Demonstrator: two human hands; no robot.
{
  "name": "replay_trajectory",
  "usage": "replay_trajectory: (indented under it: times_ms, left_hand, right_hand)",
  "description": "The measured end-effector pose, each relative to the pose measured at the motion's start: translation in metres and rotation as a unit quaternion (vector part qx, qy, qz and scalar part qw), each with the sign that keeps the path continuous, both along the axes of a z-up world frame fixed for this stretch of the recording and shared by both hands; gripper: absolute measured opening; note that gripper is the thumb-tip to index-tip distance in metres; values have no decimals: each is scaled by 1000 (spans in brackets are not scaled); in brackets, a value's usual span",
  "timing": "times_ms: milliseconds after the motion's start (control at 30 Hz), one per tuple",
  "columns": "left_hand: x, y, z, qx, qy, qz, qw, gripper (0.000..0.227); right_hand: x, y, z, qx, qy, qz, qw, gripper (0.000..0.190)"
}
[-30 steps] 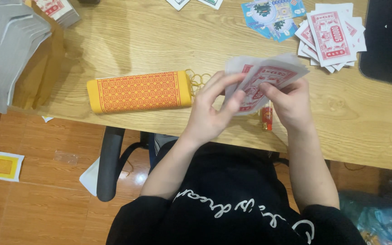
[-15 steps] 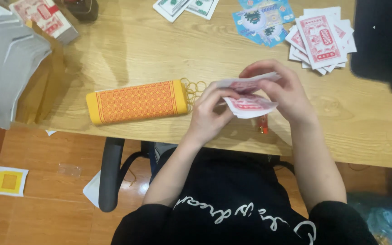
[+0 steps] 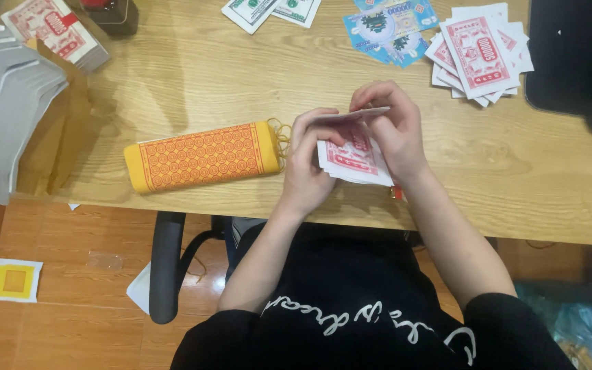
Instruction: The person bundles printed paper slips by placing them into a larger yellow paper wrap and securing the bundle with a rubber band.
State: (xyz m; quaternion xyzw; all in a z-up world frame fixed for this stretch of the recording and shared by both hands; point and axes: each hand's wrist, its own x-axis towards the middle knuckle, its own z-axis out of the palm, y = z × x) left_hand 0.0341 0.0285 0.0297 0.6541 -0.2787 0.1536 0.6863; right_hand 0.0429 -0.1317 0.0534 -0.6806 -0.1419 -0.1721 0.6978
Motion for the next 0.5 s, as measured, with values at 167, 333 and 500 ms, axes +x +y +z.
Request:
replay_trajectory:
  times_ms: [167,333,500]
  left_hand:
    - [4,4,6,-25,14,29,999,17]
    - [7,6,-8,-129,114,23,985,23]
    - [-1,9,14,-122,122,18,985,11]
  right_hand:
    - [8,-1,-18,-100,25,1,995,31]
    - [4,-22,-2,-89,58,-51,993,24]
    - [15,-118,40,-46,61,-124,989,26]
